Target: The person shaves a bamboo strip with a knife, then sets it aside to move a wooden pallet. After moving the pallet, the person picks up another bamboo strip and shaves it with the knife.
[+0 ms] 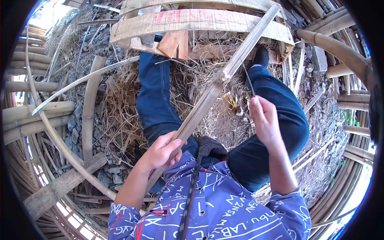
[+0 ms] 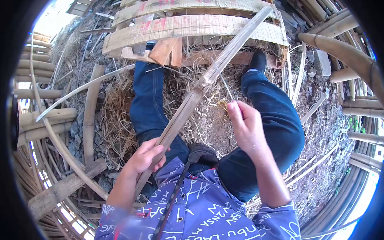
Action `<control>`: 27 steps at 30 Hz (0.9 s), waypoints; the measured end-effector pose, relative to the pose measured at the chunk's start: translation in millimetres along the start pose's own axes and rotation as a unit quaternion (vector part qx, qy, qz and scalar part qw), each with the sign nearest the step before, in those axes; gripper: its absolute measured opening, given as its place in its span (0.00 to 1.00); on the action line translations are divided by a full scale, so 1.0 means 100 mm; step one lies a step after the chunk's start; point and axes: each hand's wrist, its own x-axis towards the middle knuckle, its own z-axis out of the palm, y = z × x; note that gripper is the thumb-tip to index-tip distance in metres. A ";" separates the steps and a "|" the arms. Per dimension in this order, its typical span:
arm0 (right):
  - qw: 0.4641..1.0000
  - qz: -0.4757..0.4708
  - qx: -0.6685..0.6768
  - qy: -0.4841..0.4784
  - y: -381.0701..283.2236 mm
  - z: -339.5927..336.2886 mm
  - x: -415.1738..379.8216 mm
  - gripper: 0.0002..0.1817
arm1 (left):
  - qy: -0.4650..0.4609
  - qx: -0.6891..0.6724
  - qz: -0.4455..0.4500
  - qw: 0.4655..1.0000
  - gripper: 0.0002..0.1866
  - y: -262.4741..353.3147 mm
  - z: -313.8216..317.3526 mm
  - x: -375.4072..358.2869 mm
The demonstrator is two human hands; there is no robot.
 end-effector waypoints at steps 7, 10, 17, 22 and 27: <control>0.998 0.018 0.058 0.006 0.14 0.62 -0.15 0.16 | -0.007 -0.043 0.035 0.998 0.14 0.00 0.09 0.10; 0.983 0.045 0.172 0.036 0.21 0.90 -0.15 0.09 | 0.005 -0.057 0.052 0.997 0.15 0.00 0.17 0.15; 0.953 0.093 0.283 0.060 0.25 1.10 -0.08 0.13 | 0.045 -0.019 0.088 0.995 0.18 0.00 0.29 0.24; 0.952 0.068 0.290 0.066 0.34 1.08 -0.02 0.11 | 0.035 -0.066 0.100 0.992 0.16 -0.10 0.24 0.32; 0.939 0.098 0.323 0.064 0.33 1.05 0.00 0.12 | 0.016 -0.047 0.094 0.994 0.14 -0.15 0.11 0.28</control>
